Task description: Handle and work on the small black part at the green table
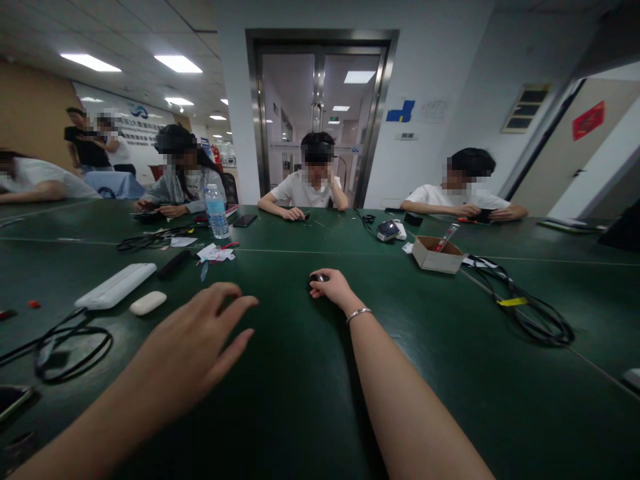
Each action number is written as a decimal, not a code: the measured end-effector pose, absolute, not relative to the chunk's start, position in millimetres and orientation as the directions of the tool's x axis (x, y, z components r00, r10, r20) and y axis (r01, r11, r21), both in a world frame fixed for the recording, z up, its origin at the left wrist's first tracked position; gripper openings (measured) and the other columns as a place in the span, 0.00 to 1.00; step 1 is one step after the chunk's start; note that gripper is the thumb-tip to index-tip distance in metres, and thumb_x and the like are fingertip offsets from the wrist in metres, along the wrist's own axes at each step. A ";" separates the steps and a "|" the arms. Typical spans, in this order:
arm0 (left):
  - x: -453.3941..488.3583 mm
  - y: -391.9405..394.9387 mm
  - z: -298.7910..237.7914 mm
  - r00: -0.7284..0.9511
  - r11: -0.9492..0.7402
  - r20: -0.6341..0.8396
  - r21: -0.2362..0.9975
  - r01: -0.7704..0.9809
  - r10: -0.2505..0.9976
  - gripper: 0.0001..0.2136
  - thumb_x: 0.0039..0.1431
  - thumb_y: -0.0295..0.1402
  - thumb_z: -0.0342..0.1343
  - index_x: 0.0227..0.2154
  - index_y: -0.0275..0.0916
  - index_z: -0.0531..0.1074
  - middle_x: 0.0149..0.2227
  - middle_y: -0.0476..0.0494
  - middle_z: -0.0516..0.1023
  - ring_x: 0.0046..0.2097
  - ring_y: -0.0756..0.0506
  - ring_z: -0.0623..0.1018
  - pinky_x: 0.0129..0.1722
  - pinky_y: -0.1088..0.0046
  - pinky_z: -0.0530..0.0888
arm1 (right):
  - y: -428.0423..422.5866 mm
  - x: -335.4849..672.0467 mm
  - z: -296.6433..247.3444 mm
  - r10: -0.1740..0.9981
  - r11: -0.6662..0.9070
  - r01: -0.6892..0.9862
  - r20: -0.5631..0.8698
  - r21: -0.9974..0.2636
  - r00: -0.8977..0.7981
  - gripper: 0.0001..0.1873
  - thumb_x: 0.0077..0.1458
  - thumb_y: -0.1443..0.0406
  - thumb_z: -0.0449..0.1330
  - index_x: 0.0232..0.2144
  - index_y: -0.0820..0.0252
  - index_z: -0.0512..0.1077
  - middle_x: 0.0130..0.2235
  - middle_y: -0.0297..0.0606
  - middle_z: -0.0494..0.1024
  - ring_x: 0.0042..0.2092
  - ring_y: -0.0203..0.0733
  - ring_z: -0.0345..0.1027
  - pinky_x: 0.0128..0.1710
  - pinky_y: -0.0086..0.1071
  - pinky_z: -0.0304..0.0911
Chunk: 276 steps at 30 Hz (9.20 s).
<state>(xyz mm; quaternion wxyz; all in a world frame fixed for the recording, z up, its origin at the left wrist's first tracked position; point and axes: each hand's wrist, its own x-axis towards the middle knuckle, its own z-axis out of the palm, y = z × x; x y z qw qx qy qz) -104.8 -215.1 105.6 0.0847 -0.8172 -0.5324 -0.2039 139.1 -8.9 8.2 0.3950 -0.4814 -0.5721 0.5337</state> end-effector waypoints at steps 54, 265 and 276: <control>-10.5 -10.0 0.1 0.088 -0.386 0.379 0.919 0.078 0.921 0.09 0.49 0.27 0.58 0.36 0.35 0.70 0.36 0.43 0.75 0.40 0.47 0.76 0.46 0.65 0.72 | -15.7 134.3 19.0 0.978 -0.013 0.101 -0.033 -0.995 -0.206 0.06 0.50 0.77 0.62 0.28 0.68 0.69 0.18 0.29 0.69 0.17 0.31 0.66 0.17 0.20 0.67; -6.8 -7.9 7.1 0.089 -0.217 0.206 0.964 0.154 0.975 0.10 0.53 0.30 0.48 0.37 0.36 0.71 0.26 0.49 0.69 0.26 0.52 0.67 0.26 0.77 0.62 | -10.7 144.2 17.3 0.982 -0.013 -0.162 0.018 -0.987 -0.189 0.15 0.60 0.64 0.58 0.23 0.63 0.62 0.16 0.31 0.68 0.15 0.31 0.61 0.20 0.29 0.71; -8.9 -8.9 7.2 0.131 -0.268 0.247 0.947 0.179 0.960 0.12 0.49 0.28 0.50 0.37 0.36 0.72 0.25 0.50 0.68 0.27 0.51 0.67 0.28 0.76 0.64 | -11.5 145.4 16.7 0.978 -0.016 -0.174 0.021 -0.985 -0.208 0.14 0.58 0.62 0.60 0.25 0.62 0.62 0.16 0.30 0.67 0.16 0.31 0.61 0.22 0.30 0.72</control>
